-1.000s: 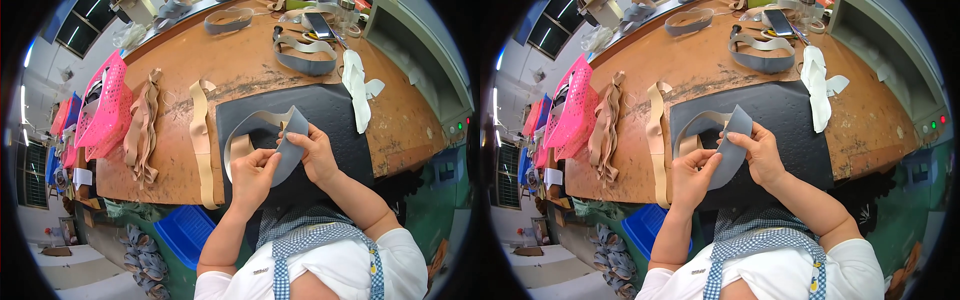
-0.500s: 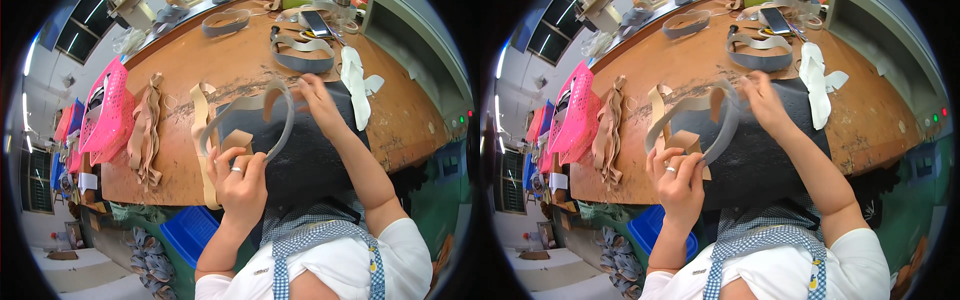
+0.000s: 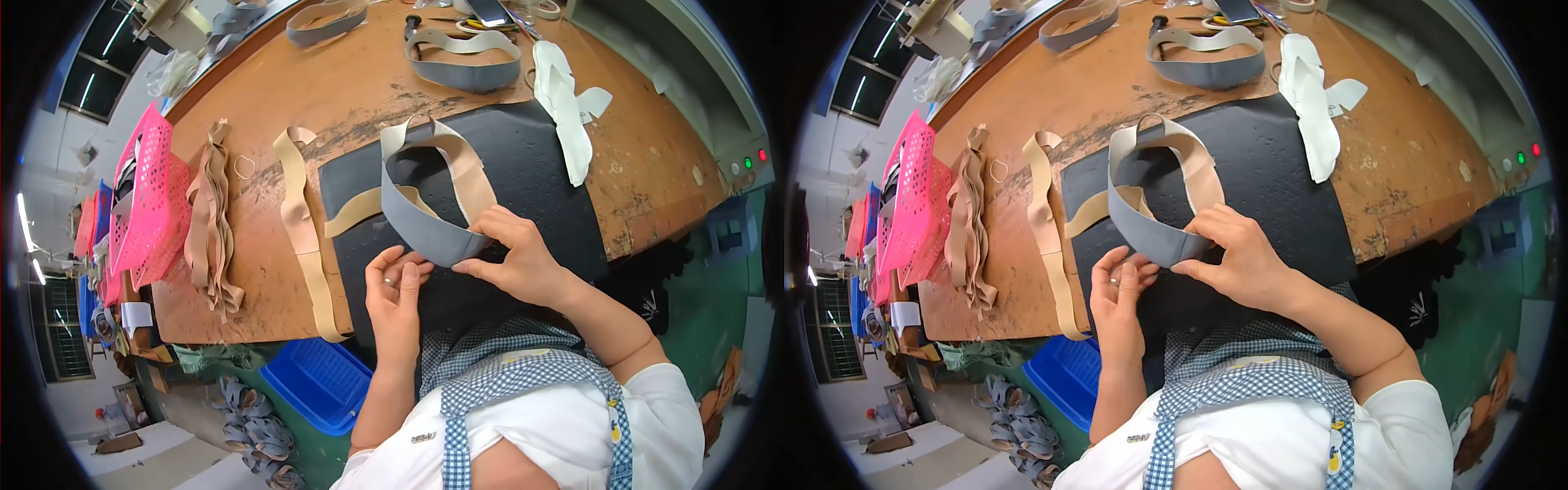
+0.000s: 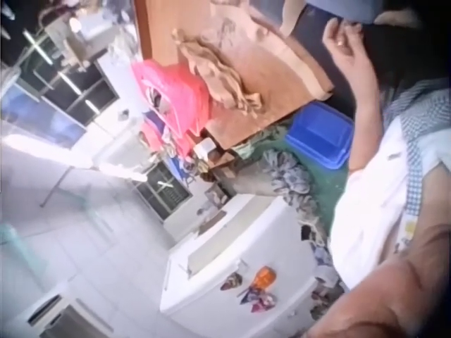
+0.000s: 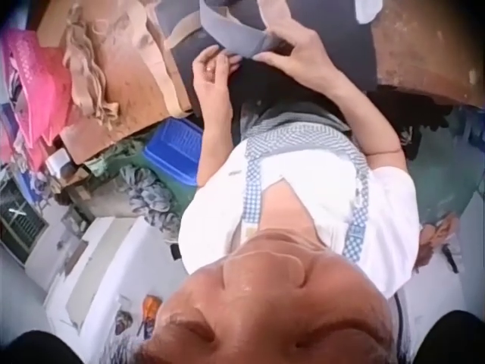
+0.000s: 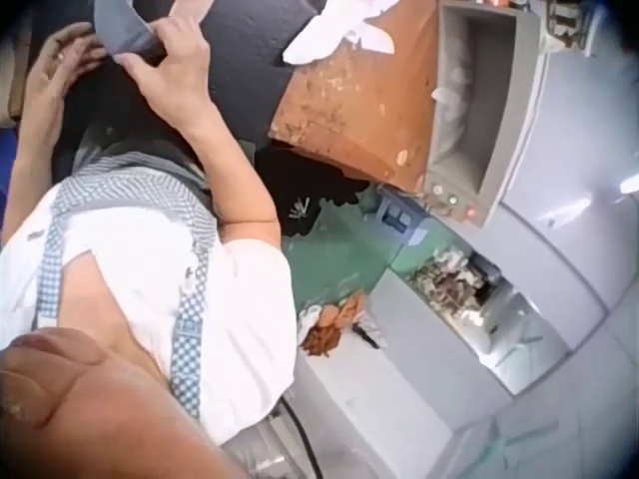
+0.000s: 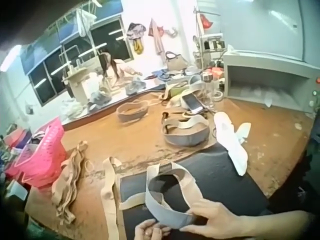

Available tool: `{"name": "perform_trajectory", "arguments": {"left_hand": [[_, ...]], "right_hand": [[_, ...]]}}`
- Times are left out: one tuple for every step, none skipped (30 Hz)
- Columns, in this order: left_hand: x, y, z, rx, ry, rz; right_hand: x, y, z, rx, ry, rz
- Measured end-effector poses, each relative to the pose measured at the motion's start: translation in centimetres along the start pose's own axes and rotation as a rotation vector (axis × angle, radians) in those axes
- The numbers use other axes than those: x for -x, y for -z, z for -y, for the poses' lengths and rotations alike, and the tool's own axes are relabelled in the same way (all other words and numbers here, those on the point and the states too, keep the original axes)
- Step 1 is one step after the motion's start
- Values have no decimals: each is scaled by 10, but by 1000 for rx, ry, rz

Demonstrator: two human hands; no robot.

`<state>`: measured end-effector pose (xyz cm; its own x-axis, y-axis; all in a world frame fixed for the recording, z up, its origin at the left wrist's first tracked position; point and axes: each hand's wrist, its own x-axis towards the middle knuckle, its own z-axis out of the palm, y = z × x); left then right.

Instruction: Manually assembling shoe upper components by applying adhesive reinforcements to cut leather pieces.

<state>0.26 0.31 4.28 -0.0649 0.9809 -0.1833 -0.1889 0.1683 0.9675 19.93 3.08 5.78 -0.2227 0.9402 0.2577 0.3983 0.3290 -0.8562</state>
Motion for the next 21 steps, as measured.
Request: {"name": "perform_trajectory", "arguments": {"left_hand": [[-1, -2, -3, 146, 92, 51], [-3, -3, -5, 146, 97, 55], [-5, -3, -7, 206, 91, 138], [-7, -3, -9, 263, 83, 220], [-9, -3, -10, 259, 83, 223], [-11, -2, -9, 339, 78, 244], [-13, 0, -8, 419, 75, 267], [-16, 3, -6, 432, 86, 273], [-17, 4, -9, 428, 90, 279], [-18, 4, -12, 544, 129, 296], [-20, 4, -14, 660, 168, 312], [-23, 6, -12, 659, 171, 312], [-28, 10, -8, 756, 263, 378], [-31, 15, -3, 852, 351, 440], [-32, 20, 7, 850, 346, 432], [-33, 19, 14, 775, 383, 365], [-31, 17, 18, 700, 419, 299], [-24, 14, 21, 670, 386, 266], [-24, 12, 18, 668, 388, 265], [-25, 11, 16, 624, 335, 283], [-25, 11, 15, 580, 281, 302]], "right_hand": [[2, 2, -1, -47, -25, 16], [5, 3, -2, -46, -30, 13], [7, 4, -4, -75, -41, 14], [8, 5, -5, -106, -48, 13], [10, 6, -6, -108, -48, 8], [11, 7, -7, -143, -74, 33], [13, 7, -8, -178, -101, 55], [14, 7, -7, -179, -104, 47], [13, 7, -7, -186, -97, 41], [14, 7, -7, -195, -90, 38], [14, 8, -7, -196, -92, 36], [15, 8, -7, -206, -74, 48], [16, 10, -6, -216, -52, 64], [14, 10, -5, -222, -48, 70], [13, 11, -4, -206, 25, 90], [13, 11, -3, -187, 92, 105], [12, 11, -2, -190, 92, 106], [11, 9, 0, -179, 88, 93], [10, 8, 0, -167, 82, 79], [10, 7, 1, -168, 80, 78], [10, 5, 2, -218, 8, 64]]}}
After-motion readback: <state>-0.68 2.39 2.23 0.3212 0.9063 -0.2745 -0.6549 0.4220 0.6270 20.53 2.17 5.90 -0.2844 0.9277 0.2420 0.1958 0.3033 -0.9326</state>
